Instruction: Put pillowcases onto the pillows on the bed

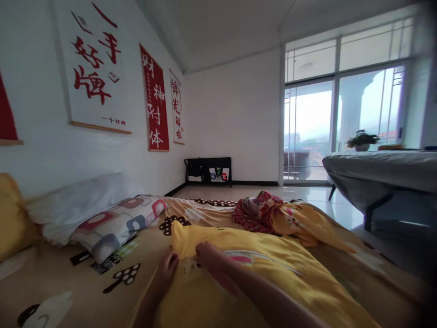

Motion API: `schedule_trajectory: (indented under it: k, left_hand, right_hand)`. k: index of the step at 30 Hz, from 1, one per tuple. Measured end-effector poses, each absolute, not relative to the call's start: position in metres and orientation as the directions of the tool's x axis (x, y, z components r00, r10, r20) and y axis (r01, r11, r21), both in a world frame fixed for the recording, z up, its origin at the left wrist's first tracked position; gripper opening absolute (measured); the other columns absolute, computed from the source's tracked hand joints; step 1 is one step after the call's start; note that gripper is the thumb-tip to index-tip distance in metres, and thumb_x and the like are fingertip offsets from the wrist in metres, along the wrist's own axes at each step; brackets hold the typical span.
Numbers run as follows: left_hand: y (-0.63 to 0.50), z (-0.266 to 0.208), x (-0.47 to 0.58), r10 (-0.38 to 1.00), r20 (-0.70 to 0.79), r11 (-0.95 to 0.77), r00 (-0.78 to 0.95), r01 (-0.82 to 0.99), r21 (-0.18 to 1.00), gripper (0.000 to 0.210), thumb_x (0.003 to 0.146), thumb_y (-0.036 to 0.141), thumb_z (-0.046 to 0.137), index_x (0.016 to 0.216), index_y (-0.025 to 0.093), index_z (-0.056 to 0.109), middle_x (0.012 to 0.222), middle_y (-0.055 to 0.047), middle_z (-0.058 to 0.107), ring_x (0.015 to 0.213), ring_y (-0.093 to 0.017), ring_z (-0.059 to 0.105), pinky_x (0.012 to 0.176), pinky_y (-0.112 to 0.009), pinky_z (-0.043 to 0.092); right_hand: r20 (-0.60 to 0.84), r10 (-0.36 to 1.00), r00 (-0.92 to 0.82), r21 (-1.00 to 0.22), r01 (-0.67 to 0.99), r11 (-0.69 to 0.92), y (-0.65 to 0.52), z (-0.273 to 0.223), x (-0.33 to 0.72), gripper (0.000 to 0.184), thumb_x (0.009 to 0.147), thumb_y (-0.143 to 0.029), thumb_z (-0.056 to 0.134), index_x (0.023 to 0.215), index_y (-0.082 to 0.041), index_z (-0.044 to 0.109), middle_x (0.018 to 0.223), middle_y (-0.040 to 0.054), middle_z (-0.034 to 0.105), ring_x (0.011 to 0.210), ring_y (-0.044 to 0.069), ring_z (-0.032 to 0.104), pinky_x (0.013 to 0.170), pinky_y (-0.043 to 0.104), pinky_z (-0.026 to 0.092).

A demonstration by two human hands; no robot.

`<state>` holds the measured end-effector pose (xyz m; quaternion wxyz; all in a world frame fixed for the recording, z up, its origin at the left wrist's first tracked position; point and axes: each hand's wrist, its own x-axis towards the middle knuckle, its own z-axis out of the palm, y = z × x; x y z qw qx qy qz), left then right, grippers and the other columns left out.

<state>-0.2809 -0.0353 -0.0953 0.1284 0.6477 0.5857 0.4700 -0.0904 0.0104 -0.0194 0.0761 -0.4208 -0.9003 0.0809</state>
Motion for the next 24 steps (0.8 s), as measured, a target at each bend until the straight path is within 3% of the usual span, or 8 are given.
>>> schedule_trajectory:
  k: [5,10,12,16,19,24]
  left_hand:
    - [-0.035,-0.088,-0.282,0.840,0.525,-0.324,-0.136,0.651,0.686,0.033,0.081,0.052,0.042,0.077,0.021,0.051,0.081,-0.009,0.062,0.080,-0.024,0.060,0.078,-0.038,0.048]
    - [-0.040,-0.089,-0.281,0.797,0.594,-0.378,-0.106,0.680,0.628,0.030,0.083,0.049,0.042,0.075,0.021,0.050,0.080,-0.008,0.060,0.079,-0.023,0.058,0.079,-0.038,0.048]
    - [-0.042,-0.093,-0.279,0.792,0.603,-0.392,-0.093,0.680,0.620,0.030,0.085,0.048,0.041,0.075,0.022,0.050,0.080,-0.008,0.059,0.080,-0.023,0.058,0.080,-0.037,0.048]
    - [-0.043,-0.100,-0.272,0.786,0.608,-0.394,-0.112,0.667,0.632,0.030,0.089,0.048,0.038,0.077,0.023,0.049,0.079,-0.007,0.058,0.080,-0.023,0.058,0.078,-0.037,0.047]
    - [-0.041,-0.103,-0.266,0.769,0.618,-0.390,-0.162,0.647,0.655,0.032,0.090,0.049,0.036,0.076,0.023,0.047,0.079,-0.007,0.057,0.079,-0.023,0.055,0.078,-0.036,0.046]
    - [-0.036,-0.114,-0.263,0.745,0.620,-0.359,-0.247,0.635,0.684,0.043,0.091,0.057,0.029,0.073,0.022,0.046,0.079,-0.007,0.055,0.077,-0.022,0.051,0.073,-0.035,0.044]
  right_hand:
    - [0.146,0.757,-0.637,-0.251,0.716,0.651,-0.004,-0.016,-0.079,0.028,0.080,-0.018,0.055,0.104,-0.016,0.069,0.097,0.0067,0.071,0.086,0.016,0.064,0.071,0.024,0.042]
    - [0.248,0.657,-0.712,-0.213,0.621,0.754,-0.041,-0.034,-0.073,0.033,0.077,-0.024,0.057,0.107,-0.013,0.067,0.114,0.0146,0.065,0.111,0.027,0.055,0.096,0.037,0.037]
    - [0.256,0.638,-0.726,-0.238,0.592,0.770,-0.047,-0.044,-0.067,0.037,0.073,-0.025,0.061,0.107,-0.012,0.066,0.116,0.0160,0.064,0.114,0.030,0.053,0.099,0.040,0.035]
    - [0.256,0.702,-0.664,-0.348,0.614,0.708,-0.033,-0.048,-0.064,0.038,0.082,-0.017,0.049,0.118,-0.019,0.061,0.106,0.0085,0.069,0.098,0.020,0.062,0.084,0.029,0.042]
    - [0.248,0.769,-0.590,-0.384,0.669,0.637,-0.017,-0.042,-0.078,0.033,0.086,-0.014,0.042,0.113,-0.017,0.061,0.092,0.0069,0.071,0.085,0.017,0.065,0.071,0.025,0.042]
    - [0.208,0.816,-0.539,-0.389,0.719,0.575,-0.002,-0.040,-0.112,0.019,0.092,-0.024,0.050,0.100,-0.013,0.063,0.098,0.0079,0.068,0.091,0.017,0.063,0.077,0.030,0.047]
